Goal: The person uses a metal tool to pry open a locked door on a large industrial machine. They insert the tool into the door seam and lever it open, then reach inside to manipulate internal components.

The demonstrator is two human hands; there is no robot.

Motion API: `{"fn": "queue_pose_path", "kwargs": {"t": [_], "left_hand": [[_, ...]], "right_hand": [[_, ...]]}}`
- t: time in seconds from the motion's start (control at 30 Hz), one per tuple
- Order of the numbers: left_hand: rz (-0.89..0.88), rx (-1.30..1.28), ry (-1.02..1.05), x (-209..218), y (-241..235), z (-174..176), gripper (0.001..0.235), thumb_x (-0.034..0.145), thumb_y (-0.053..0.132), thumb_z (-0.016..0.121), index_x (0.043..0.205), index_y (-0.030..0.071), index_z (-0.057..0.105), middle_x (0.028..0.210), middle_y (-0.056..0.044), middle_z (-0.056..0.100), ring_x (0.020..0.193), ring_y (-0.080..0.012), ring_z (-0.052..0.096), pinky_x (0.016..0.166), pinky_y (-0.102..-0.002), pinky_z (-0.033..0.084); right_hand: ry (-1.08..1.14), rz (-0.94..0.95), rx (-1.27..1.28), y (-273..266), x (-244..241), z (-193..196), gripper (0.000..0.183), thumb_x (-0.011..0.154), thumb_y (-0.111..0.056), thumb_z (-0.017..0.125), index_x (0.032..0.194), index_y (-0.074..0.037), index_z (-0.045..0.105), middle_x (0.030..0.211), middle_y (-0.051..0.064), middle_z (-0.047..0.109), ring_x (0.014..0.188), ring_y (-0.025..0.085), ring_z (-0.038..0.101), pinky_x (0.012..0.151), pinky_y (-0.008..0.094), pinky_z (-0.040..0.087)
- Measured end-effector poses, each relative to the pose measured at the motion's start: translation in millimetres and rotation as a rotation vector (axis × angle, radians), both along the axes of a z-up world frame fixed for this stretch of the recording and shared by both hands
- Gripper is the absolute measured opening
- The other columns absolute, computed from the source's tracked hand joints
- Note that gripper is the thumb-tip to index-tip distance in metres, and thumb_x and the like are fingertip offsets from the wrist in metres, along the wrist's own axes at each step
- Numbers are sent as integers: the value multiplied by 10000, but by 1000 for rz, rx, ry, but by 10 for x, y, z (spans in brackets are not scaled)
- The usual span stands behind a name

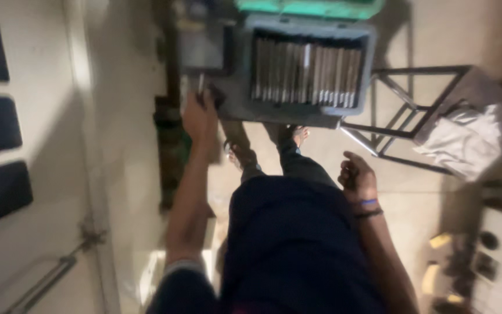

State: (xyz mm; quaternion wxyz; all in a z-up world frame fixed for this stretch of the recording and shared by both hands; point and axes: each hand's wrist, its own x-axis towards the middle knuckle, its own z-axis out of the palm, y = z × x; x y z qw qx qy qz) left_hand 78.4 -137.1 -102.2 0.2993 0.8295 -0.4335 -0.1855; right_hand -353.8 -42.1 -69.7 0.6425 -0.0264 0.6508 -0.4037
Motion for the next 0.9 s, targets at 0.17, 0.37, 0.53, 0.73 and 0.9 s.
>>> {"fn": "queue_pose_path", "kwargs": {"t": [0.17,0.37,0.53,0.73,0.9], "left_hand": [[-75,-147,420,-745,-195,928,492,1083,403,497,1375,13,565,969,-164,734,855,-235,703,761,-387,557],[-259,-557,323,-1271,-1785,1019,375,1135,331,492,1371,40,504,1154,-250,736,1011,-443,709,785,-474,590],[-330,-269,-3,-1276,-3150,377,226,992,218,651,1049,-1,633,906,-261,728,910,-459,693,775,-538,541],[-363,-23,-80,-1250,-3811,-470,184,781,223,789,837,56,737,942,-243,715,903,-411,704,778,-489,557],[-338,-545,-346,-1275,-3855,-863,143,765,92,780,785,-36,721,765,-256,719,770,-470,693,697,-555,538]], "right_hand": [[-47,-131,76,-27,-325,-221,221,980,-230,668,1115,-56,676,737,24,584,561,118,460,496,243,336],[-108,-151,46,-32,-635,-347,184,975,-230,671,1069,-72,671,715,14,576,533,142,450,493,276,357],[-94,-258,51,108,-921,-369,197,976,-228,644,1087,-70,684,721,14,563,577,146,483,535,273,395],[-164,-419,71,347,-1308,-315,136,1004,-191,673,1057,-68,652,748,-2,569,589,127,477,545,265,401],[-102,-408,81,339,-1453,-328,172,978,-197,662,1088,-67,683,747,7,582,607,145,516,562,275,424]]}}
